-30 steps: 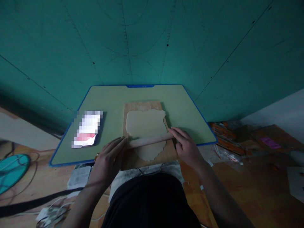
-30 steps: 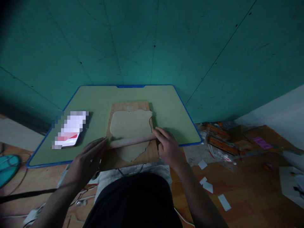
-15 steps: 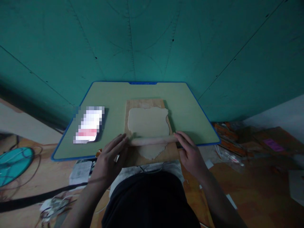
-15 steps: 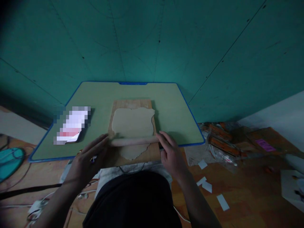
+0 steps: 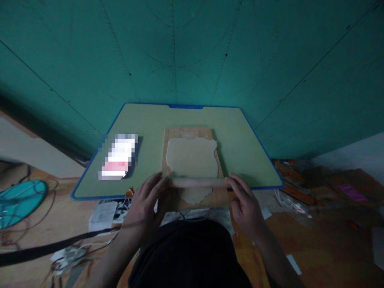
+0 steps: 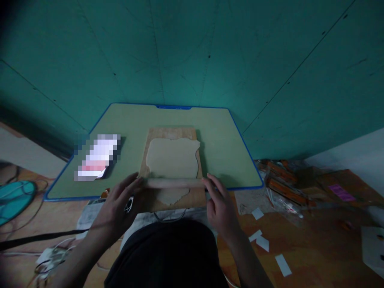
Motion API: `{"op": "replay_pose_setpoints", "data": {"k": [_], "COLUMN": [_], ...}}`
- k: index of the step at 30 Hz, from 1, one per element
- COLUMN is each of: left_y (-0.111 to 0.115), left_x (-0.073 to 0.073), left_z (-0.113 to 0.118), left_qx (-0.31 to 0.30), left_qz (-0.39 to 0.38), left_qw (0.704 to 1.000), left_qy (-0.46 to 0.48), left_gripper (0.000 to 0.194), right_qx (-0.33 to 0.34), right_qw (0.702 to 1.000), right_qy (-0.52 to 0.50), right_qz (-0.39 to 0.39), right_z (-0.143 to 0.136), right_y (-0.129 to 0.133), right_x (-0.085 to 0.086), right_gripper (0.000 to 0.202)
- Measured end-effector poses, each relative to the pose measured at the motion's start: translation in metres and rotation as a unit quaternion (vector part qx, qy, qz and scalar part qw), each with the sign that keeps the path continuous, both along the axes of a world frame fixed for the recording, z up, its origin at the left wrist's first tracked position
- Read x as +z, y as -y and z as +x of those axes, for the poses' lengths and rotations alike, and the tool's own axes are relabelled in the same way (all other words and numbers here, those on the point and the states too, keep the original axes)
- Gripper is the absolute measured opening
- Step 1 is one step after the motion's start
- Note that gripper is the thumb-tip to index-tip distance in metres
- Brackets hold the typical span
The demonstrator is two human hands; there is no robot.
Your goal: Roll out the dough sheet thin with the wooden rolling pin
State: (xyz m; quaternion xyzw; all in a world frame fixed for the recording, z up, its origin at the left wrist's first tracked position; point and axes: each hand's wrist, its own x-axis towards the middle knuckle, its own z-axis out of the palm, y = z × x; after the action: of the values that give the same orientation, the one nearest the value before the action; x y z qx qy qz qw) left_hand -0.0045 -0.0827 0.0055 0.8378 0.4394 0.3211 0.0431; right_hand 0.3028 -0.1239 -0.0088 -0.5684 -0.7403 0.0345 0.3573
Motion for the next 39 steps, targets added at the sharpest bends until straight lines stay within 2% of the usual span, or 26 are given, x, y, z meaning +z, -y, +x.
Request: {"op": "replay_pose_setpoints", "data": {"k": [4, 8, 11, 15, 39], "left_y": [-0.025, -0.034, -0.035, -0.034, -0.032], "left_x": [0.004, 0.004, 0.001, -0.003, 0.000], "left_z": [0.004, 0.008, 0.010, 0.011, 0.013], "left_qx": [-0.003, -0.001, 0.014, 0.021, 0.023], "left_qz": [-0.027, -0.069, -0.073, -0.069, -0.066], "left_qw": [1.000, 0.997, 0.995, 0.994, 0.994], "left_qy": [-0.005, 0.031, 0.064, 0.087, 0.088], "left_gripper": [0.037, 0.033, 0.032, 0.030, 0.029], "right_qx": [-0.004, 0.017, 0.045, 0.036, 0.046], "right_qw": [0.999, 0.999, 0.998, 0.999, 0.998], "right_qy": [0.019, -0.001, 0.009, 0.019, 0.027], "right_qz": [0.027, 0.051, 0.038, 0.029, 0.024], "right_z": [-0.002, -0.017, -0.028, -0.033, -0.030], "right_y": [-0.005, 0.007, 0.012, 0.010, 0.009], "right_x": [0.011, 0.018, 0.016, 0.011, 0.009], "right_gripper": [0.074, 0.059, 0.049, 0.044, 0.032]}}
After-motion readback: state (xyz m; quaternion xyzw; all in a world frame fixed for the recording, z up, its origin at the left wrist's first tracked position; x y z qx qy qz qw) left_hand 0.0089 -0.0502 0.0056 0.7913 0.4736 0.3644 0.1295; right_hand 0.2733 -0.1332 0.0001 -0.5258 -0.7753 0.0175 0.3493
